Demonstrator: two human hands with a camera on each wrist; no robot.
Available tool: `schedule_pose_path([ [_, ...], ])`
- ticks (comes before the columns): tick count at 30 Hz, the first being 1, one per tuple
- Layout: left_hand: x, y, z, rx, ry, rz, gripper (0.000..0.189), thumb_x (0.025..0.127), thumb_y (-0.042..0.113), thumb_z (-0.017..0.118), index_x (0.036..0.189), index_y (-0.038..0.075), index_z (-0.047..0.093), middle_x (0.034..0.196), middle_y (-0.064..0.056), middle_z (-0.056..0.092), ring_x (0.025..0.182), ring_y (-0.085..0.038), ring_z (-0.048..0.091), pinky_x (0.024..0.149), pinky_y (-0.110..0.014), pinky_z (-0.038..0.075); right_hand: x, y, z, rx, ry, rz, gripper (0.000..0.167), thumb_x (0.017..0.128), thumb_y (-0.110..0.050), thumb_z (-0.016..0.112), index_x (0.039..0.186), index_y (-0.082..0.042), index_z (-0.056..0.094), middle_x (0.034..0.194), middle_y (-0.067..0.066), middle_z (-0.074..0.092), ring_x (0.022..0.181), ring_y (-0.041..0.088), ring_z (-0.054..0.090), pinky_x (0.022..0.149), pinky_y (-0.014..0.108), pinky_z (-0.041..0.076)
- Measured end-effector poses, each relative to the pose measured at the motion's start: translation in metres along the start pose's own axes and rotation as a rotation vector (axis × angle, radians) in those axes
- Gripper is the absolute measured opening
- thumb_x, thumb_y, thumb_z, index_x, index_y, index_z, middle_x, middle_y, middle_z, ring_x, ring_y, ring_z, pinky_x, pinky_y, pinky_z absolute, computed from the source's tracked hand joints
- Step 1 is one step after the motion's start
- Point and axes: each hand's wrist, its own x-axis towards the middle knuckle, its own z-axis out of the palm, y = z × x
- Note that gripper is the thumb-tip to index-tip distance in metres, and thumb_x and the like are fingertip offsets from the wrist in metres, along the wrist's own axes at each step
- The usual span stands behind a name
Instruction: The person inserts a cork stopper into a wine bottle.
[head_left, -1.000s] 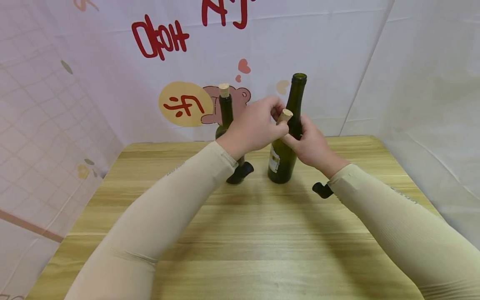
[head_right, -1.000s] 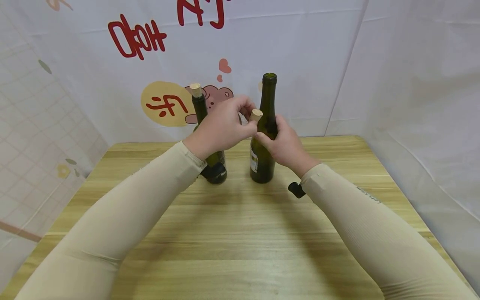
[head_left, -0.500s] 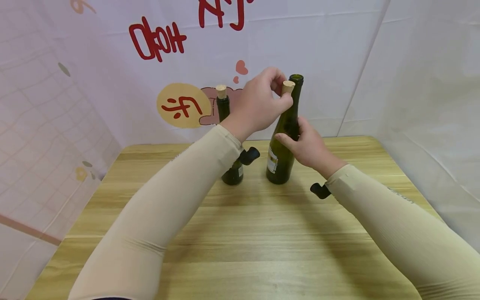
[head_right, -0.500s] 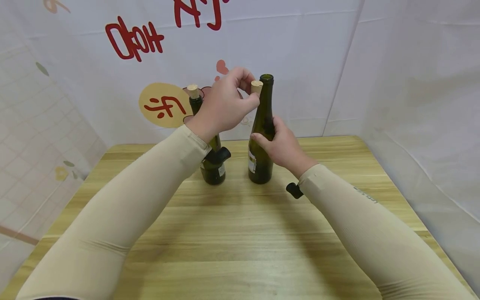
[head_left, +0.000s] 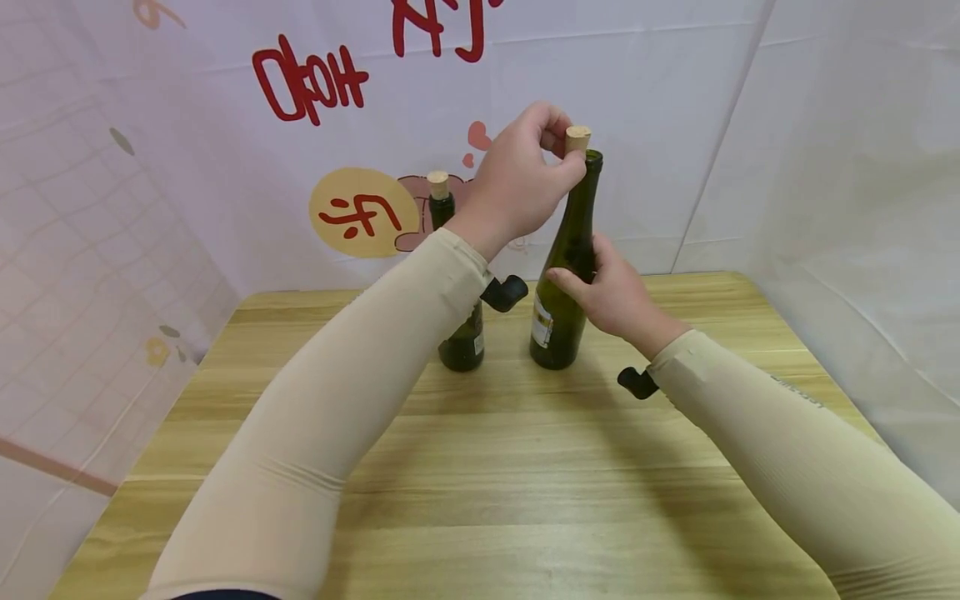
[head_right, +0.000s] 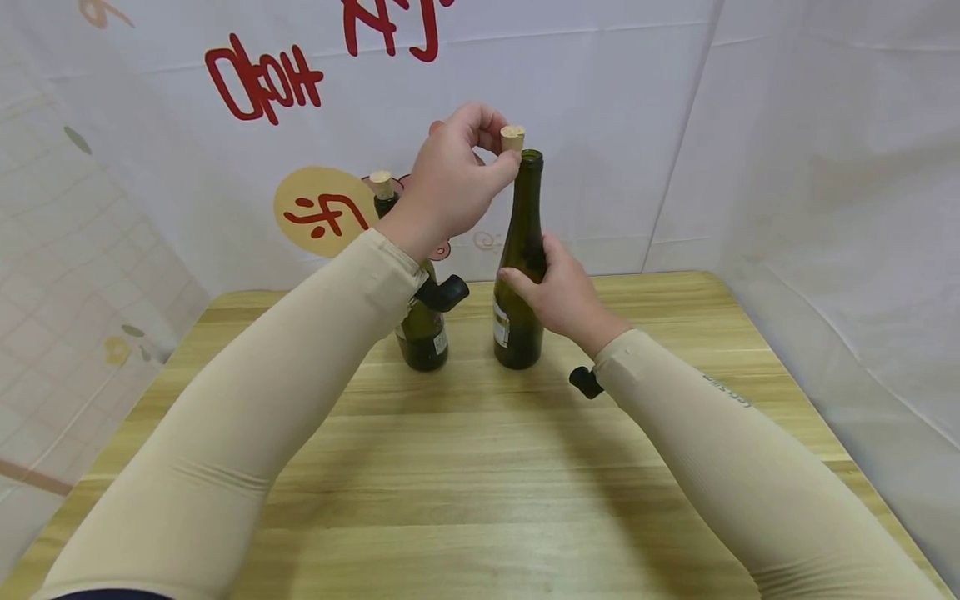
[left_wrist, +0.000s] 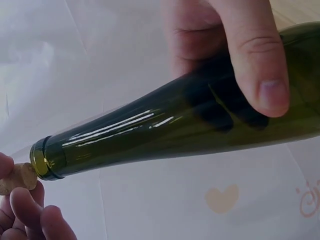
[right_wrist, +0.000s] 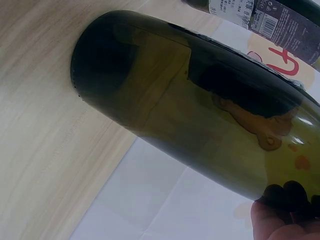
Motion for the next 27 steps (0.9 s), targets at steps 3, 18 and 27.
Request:
schedule_pose_path([
  [3,0.002,0.0,0.0,-0.005,0.003,-0.001,0.022,0.105,0.025,0.061,0.124,0.016,0.057,0.116,0.003,0.065,0.1,-0.011,0.057,0.081,-0.025,0.045,0.0,-0.001,0.0,0.001,-0.005,0.005,0.06,0.102,-0.042,0.069,0.143,-0.007,0.043,0.137,0.014,0.06,0.13,0.033,0.061,0.109,0.059,0.05],
  [18,0.013,0.002,0.005,-0.014,0.027,0.012,0.02,0.105,0.025,0.063,0.123,0.016,0.058,0.114,0.004,0.066,0.108,-0.007,0.058,0.087,-0.022,0.045,0.004,0.002,0.001,-0.013,0.012,-0.011,0.056,0.101,-0.042,0.07,0.14,-0.009,0.046,0.134,0.012,0.063,0.127,0.031,0.063,0.107,0.057,0.051],
  [27,0.018,0.001,0.006,-0.027,0.008,0.009,0.021,0.105,0.024,0.064,0.124,0.015,0.059,0.113,0.003,0.066,0.11,-0.006,0.058,0.088,-0.022,0.049,0.005,0.003,0.0,-0.021,0.012,-0.009,0.057,0.101,-0.043,0.07,0.14,-0.01,0.046,0.134,0.012,0.062,0.126,0.032,0.063,0.107,0.058,0.051],
])
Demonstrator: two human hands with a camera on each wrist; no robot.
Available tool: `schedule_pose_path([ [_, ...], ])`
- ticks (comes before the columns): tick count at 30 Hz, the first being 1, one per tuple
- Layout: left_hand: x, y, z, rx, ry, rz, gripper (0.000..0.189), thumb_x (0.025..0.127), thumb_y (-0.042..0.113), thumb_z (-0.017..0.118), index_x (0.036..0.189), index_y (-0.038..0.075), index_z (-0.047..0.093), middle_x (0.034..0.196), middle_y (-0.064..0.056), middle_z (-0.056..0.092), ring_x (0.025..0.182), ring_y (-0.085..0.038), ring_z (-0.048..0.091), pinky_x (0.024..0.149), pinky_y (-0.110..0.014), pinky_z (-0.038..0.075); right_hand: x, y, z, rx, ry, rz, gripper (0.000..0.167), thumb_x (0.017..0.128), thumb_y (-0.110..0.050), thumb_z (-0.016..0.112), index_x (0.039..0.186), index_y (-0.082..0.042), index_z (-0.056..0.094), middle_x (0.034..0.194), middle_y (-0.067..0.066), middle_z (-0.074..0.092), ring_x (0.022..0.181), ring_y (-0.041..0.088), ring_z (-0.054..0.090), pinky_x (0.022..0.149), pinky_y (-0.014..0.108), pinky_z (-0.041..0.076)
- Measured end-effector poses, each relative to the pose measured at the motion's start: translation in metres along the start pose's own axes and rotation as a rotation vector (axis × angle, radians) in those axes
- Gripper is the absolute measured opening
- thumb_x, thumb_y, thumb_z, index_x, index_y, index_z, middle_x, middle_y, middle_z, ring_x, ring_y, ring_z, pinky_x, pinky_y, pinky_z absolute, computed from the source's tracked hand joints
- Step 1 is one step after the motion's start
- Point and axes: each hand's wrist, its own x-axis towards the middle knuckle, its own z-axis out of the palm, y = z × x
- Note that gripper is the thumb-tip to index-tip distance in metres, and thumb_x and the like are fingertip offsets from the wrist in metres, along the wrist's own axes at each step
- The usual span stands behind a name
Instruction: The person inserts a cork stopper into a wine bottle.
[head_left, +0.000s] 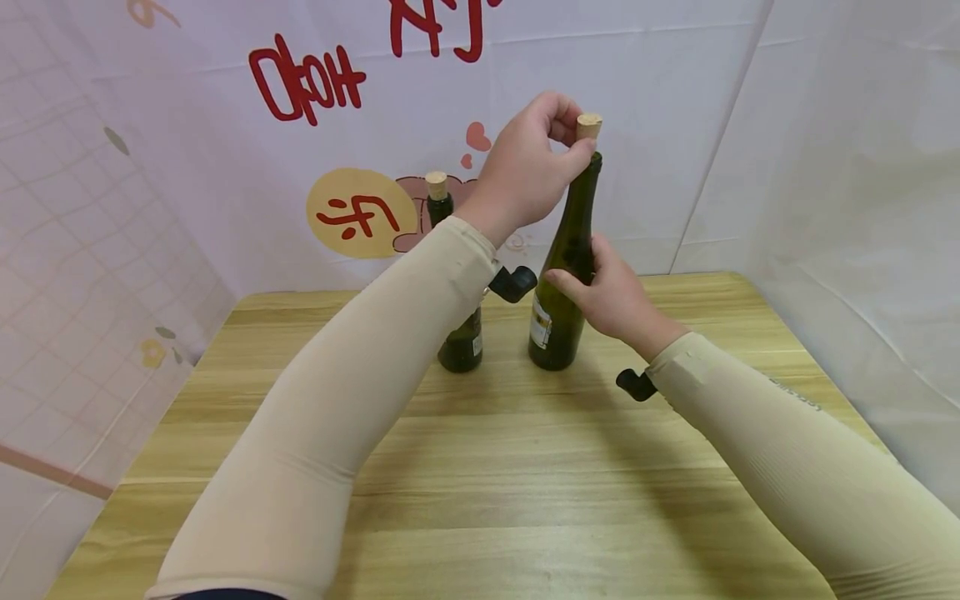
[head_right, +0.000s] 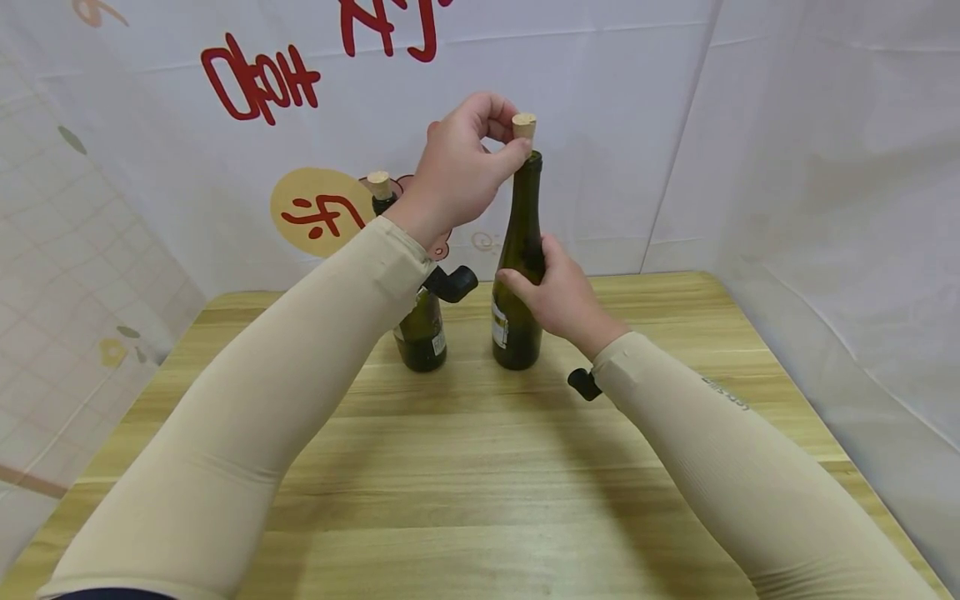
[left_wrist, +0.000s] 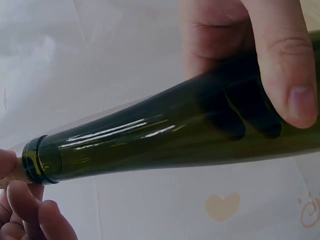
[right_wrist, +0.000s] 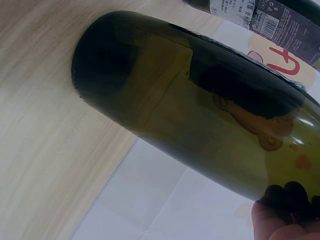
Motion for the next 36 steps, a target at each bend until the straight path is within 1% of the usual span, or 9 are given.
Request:
schedule_pose_path([
  [9,0.0012,-0.0004,0.001,0.001,-0.001,0.001,0.02,0.105,0.024,0.064,0.122,0.015,0.059,0.113,0.003,0.066,0.11,-0.007,0.059,0.088,-0.022,0.049,0.0,-0.0001,-0.0006,0.003,0.001,-0.005,0.055,0.101,-0.042,0.07,0.138,-0.009,0.047,0.132,0.012,0.062,0.124,0.031,0.064,0.106,0.057,0.052],
  [19,0.0011,0.0018,0.0016,0.042,-0.043,-0.018,0.017,0.106,0.027,0.063,0.119,0.017,0.058,0.116,0.004,0.066,0.108,-0.007,0.061,0.09,-0.024,0.049,-0.0017,-0.0011,-0.0002,0.026,-0.019,-0.012,0.055,0.102,-0.04,0.069,0.14,-0.009,0.046,0.135,0.013,0.062,0.127,0.032,0.064,0.108,0.059,0.051],
  [27,0.0002,0.0014,0.002,0.032,-0.057,-0.036,0.015,0.106,0.026,0.061,0.118,0.017,0.057,0.12,0.003,0.064,0.11,-0.009,0.059,0.09,-0.025,0.05,-0.0012,-0.0009,-0.0005,0.033,-0.021,-0.009,0.055,0.102,-0.039,0.069,0.142,-0.01,0.045,0.137,0.012,0.061,0.129,0.032,0.063,0.109,0.059,0.05],
  [33,-0.0011,-0.0014,0.0022,0.036,-0.059,-0.044,0.02,0.106,0.035,0.061,0.115,0.017,0.057,0.115,0.004,0.063,0.103,-0.01,0.057,0.088,-0.024,0.048,-0.0021,-0.0006,-0.0003,0.03,-0.019,0.006,0.057,0.101,-0.041,0.07,0.142,-0.011,0.045,0.137,0.011,0.061,0.128,0.032,0.063,0.109,0.059,0.05],
  [36,-0.0005,-0.002,0.0025,0.031,-0.057,-0.051,0.023,0.106,0.038,0.061,0.117,0.018,0.057,0.113,0.004,0.062,0.102,-0.01,0.057,0.087,-0.024,0.047,-0.0021,-0.0002,0.0002,0.028,-0.016,0.005,0.057,0.101,-0.042,0.071,0.141,-0.011,0.045,0.136,0.011,0.062,0.128,0.032,0.063,0.108,0.059,0.051],
])
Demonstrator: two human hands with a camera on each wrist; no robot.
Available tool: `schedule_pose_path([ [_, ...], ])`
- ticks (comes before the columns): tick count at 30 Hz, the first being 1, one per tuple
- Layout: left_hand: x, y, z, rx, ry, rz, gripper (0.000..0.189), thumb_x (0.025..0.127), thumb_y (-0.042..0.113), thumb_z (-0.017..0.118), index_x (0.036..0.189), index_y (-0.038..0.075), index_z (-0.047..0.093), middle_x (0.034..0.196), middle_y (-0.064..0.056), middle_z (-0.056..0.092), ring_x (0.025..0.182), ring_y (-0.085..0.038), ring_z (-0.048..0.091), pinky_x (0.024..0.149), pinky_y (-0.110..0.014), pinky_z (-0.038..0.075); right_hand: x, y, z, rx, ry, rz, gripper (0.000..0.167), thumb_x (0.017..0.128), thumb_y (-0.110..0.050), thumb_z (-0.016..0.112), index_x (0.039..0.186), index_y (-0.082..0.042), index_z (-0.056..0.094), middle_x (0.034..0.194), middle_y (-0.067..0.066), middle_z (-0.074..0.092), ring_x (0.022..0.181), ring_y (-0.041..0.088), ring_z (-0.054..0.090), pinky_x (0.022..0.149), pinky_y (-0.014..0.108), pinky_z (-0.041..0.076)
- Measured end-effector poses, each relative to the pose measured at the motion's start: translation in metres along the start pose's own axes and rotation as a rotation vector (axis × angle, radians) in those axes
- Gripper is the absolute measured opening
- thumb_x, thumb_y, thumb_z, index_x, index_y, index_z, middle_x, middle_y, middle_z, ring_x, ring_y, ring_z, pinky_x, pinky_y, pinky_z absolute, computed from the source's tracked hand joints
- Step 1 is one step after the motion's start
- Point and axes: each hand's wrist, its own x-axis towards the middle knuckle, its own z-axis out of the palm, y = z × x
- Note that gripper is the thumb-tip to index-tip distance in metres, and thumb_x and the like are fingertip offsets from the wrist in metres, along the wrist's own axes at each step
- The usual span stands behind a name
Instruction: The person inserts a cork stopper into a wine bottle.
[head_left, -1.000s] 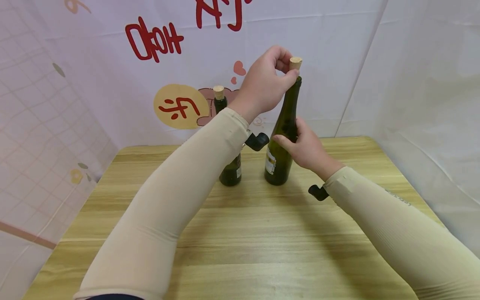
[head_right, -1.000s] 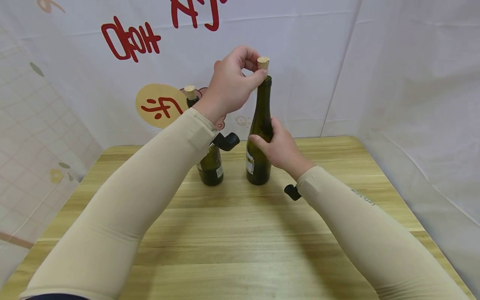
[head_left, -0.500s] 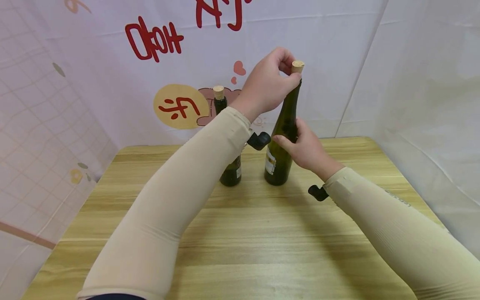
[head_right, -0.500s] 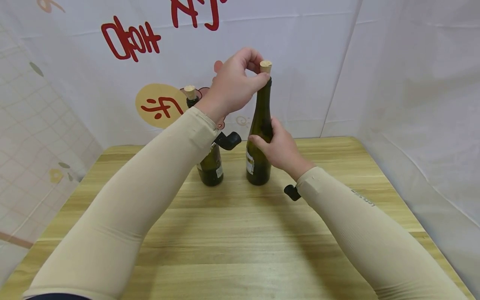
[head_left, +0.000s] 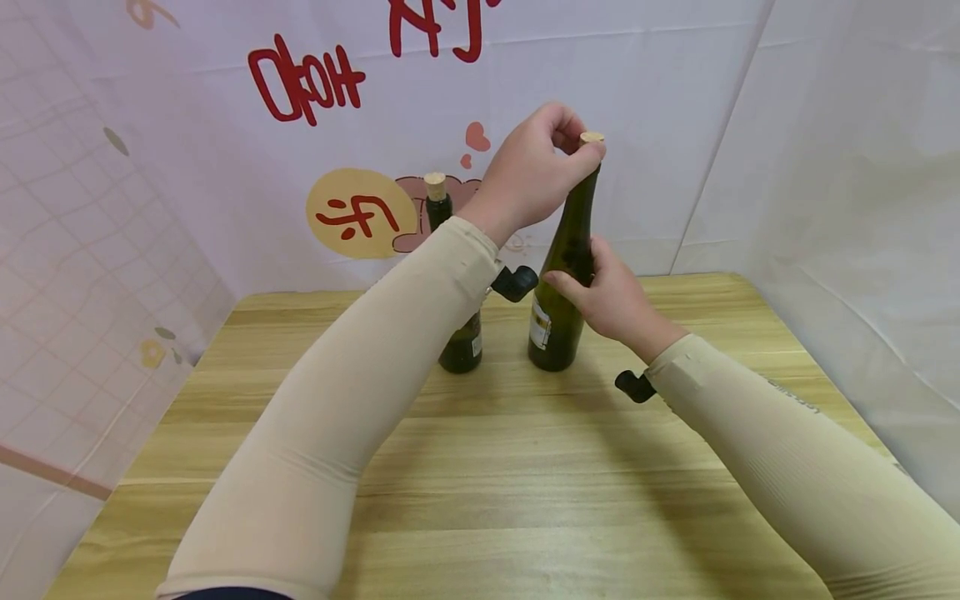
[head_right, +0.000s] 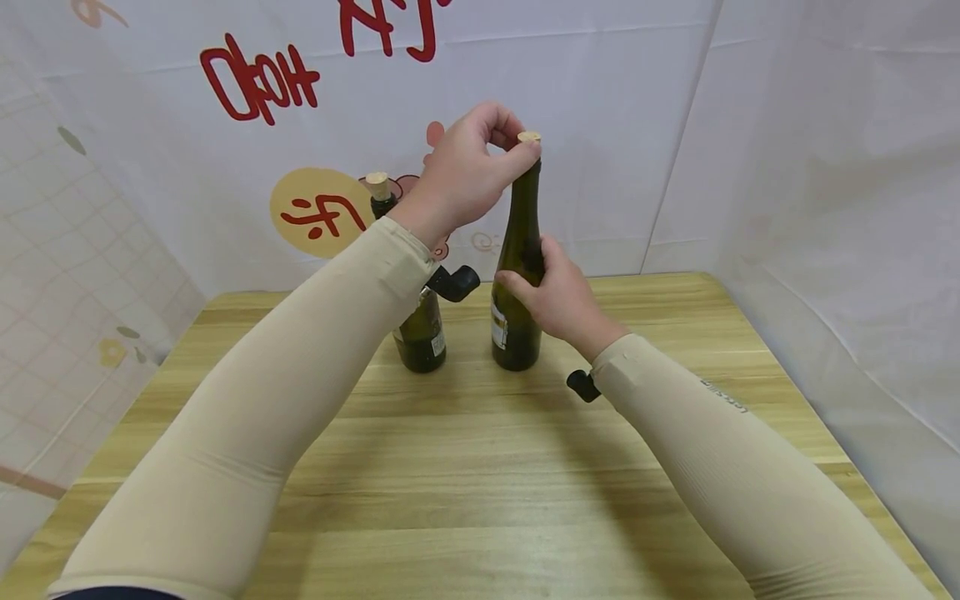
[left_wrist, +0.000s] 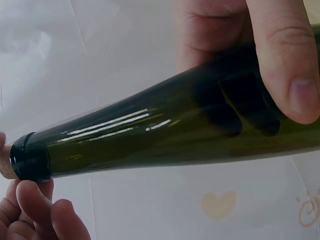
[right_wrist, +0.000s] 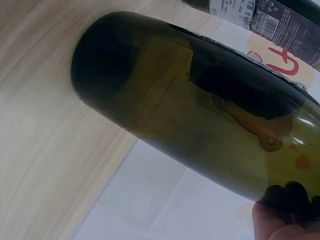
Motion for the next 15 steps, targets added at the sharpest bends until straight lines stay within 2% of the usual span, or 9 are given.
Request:
schedule_pose_path([
  [15,0.0004,-0.0036,0.0037,-0.023,0.008,0.023,0.019,0.108,0.035,0.059,0.118,0.019,0.058,0.112,0.003,0.063,0.103,-0.011,0.058,0.089,-0.025,0.049,-0.0002,0.0008,-0.0008,0.004,0.003,-0.003,0.057,0.101,-0.041,0.071,0.142,-0.01,0.045,0.137,0.012,0.061,0.129,0.033,0.062,0.109,0.061,0.05],
])
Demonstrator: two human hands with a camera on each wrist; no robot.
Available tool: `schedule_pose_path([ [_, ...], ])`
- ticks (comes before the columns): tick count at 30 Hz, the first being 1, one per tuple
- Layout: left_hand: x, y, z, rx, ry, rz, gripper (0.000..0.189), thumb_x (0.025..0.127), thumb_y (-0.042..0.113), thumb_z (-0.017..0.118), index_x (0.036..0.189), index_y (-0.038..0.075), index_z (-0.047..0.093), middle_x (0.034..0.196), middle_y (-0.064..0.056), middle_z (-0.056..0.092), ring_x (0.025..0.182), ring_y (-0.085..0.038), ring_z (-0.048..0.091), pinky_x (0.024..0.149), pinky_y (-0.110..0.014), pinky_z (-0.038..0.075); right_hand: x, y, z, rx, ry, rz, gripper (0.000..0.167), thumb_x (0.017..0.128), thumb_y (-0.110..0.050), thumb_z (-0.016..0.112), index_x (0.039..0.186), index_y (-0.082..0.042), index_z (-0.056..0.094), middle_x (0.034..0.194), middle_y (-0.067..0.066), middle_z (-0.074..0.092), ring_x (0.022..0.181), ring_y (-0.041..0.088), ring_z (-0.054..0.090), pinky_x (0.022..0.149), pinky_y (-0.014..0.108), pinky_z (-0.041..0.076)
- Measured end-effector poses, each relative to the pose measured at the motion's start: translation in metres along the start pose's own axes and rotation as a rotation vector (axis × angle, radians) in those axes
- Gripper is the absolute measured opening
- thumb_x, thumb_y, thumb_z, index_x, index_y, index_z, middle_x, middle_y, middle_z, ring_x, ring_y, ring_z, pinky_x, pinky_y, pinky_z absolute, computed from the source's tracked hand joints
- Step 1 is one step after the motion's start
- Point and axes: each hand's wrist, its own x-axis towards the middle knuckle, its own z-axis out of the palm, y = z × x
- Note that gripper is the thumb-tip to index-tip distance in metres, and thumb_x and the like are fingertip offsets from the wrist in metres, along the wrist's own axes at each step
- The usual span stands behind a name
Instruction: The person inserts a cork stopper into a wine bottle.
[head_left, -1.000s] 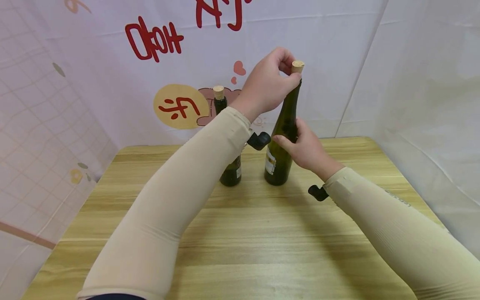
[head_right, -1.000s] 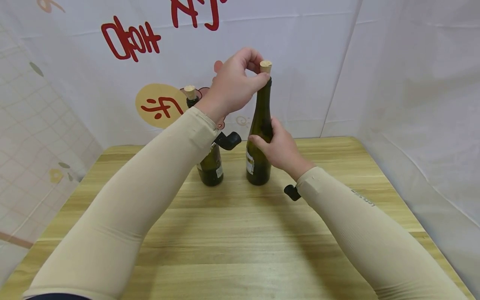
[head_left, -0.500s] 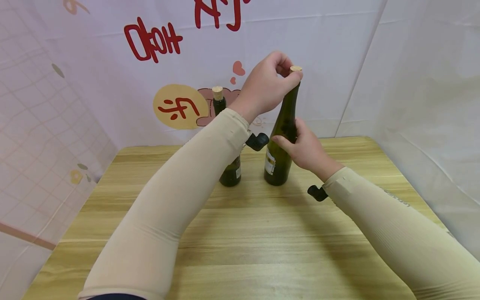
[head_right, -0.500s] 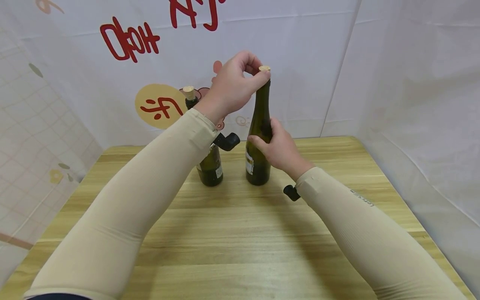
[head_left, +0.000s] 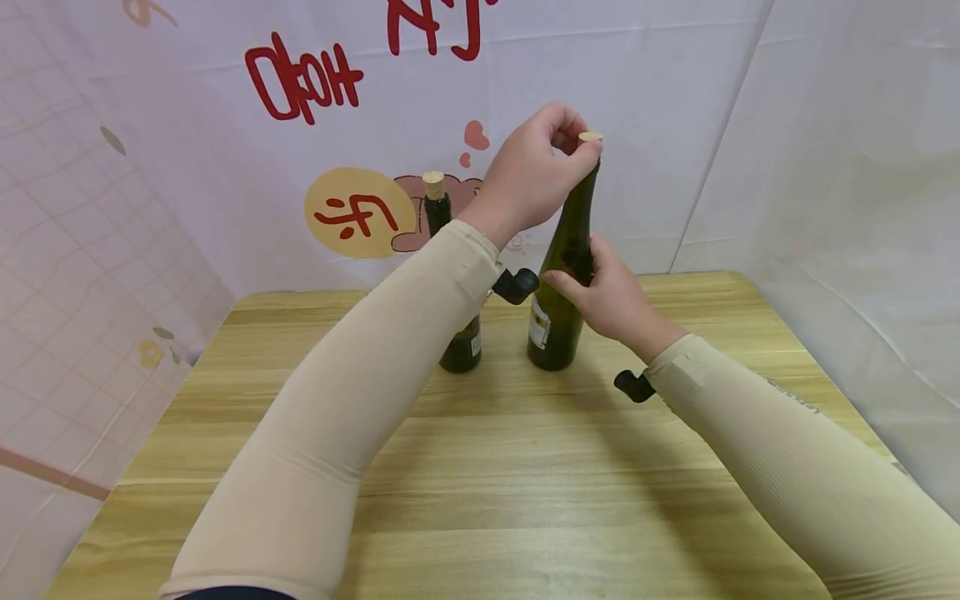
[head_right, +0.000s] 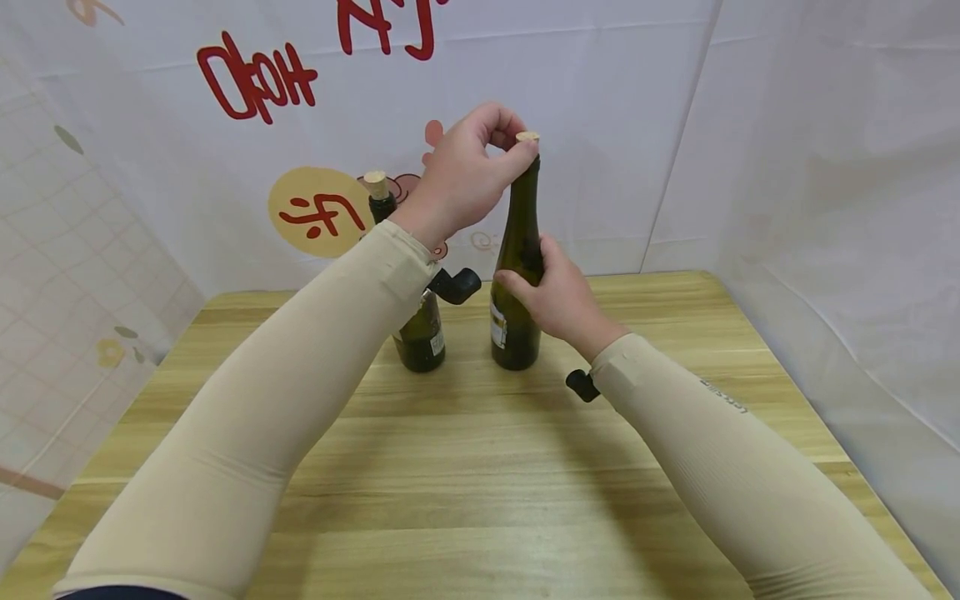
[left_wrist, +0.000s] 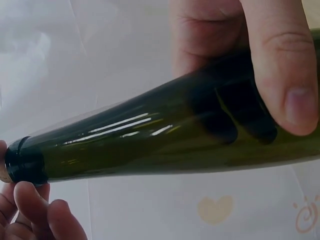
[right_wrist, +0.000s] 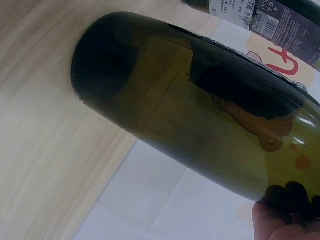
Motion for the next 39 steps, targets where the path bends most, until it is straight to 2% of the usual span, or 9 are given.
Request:
schedule_pose_path([
  [20,0.0005,-0.0037,0.0021,0.01,0.023,-0.002,0.017,0.108,0.035,0.058,0.114,0.019,0.059,0.114,0.005,0.065,0.105,-0.01,0.058,0.089,-0.024,0.049,0.0005,-0.0012,0.0006,-0.009,-0.012,0.004,0.059,0.102,-0.041,0.07,0.143,-0.009,0.043,0.138,0.013,0.06,0.129,0.033,0.062,0.109,0.061,0.049],
  [39,-0.001,-0.0038,0.0043,-0.069,0.03,-0.003,0.013,0.107,0.03,0.061,0.114,0.019,0.06,0.116,0.004,0.064,0.109,-0.009,0.057,0.091,-0.024,0.048,0.0006,0.001,0.0017,0.003,-0.004,-0.014,0.057,0.102,-0.039,0.07,0.142,-0.009,0.044,0.136,0.013,0.06,0.127,0.032,0.063,0.109,0.059,0.05],
])
